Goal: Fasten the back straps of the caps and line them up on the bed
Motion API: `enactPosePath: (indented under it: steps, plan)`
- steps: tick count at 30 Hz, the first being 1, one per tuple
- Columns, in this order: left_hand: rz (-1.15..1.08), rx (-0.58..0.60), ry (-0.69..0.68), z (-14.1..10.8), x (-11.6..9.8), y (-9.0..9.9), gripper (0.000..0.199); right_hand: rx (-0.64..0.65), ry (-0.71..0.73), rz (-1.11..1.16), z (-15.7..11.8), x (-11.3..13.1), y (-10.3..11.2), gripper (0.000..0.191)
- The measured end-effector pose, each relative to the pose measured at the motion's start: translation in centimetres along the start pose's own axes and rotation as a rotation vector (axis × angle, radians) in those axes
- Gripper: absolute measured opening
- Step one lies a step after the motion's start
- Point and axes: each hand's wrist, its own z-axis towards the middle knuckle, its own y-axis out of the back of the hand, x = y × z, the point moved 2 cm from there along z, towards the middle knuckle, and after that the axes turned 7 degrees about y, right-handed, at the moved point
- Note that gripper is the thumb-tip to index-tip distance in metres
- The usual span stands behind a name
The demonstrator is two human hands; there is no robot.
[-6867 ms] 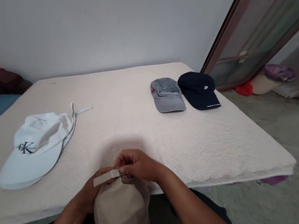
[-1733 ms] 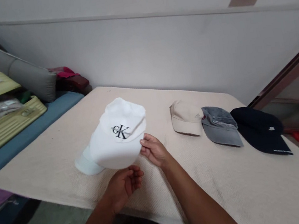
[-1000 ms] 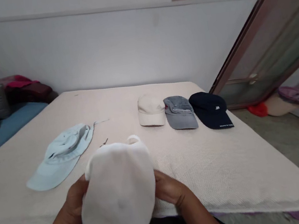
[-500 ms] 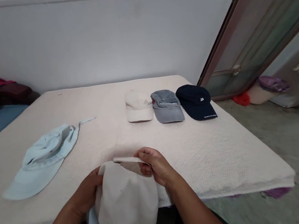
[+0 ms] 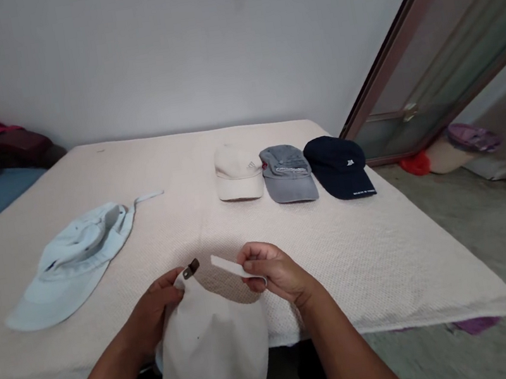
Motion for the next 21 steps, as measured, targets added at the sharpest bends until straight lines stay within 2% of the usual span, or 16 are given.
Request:
enactPosePath:
  steps: [3, 8, 14, 19, 21]
  plan:
    - [0.024, -0.033, -0.02, -0.2, -0.4, -0.9, 0.017, 0.039, -0.052, 0.008, 0.2, -0.2, -0.3, 0.017]
    - [0.082, -0.138, -0.005, -0.5, -0.7, -1.7, 0.021, 0.091, -0.119, -0.114, 0.7, -0.7, -0.5, 0.019]
    - [-0.063, -0.022, -0.02, -0.2, -0.2, -1.4, 0.016, 0.042, -0.081, -0.115, 0.6, -0.5, -0.2, 0.019]
    - [-0.09, 0.015, -0.005, 0.1, 0.1, -1.7, 0.016, 0.265, -0.158, -0.247, 0.3, -0.5, -0.5, 0.024]
    - [-0.056, -0.001, -0.007, 0.1, 0.2, -1.8, 0.015, 0.281, -0.176, -0.253, 0.3, -0.5, -0.5, 0.02]
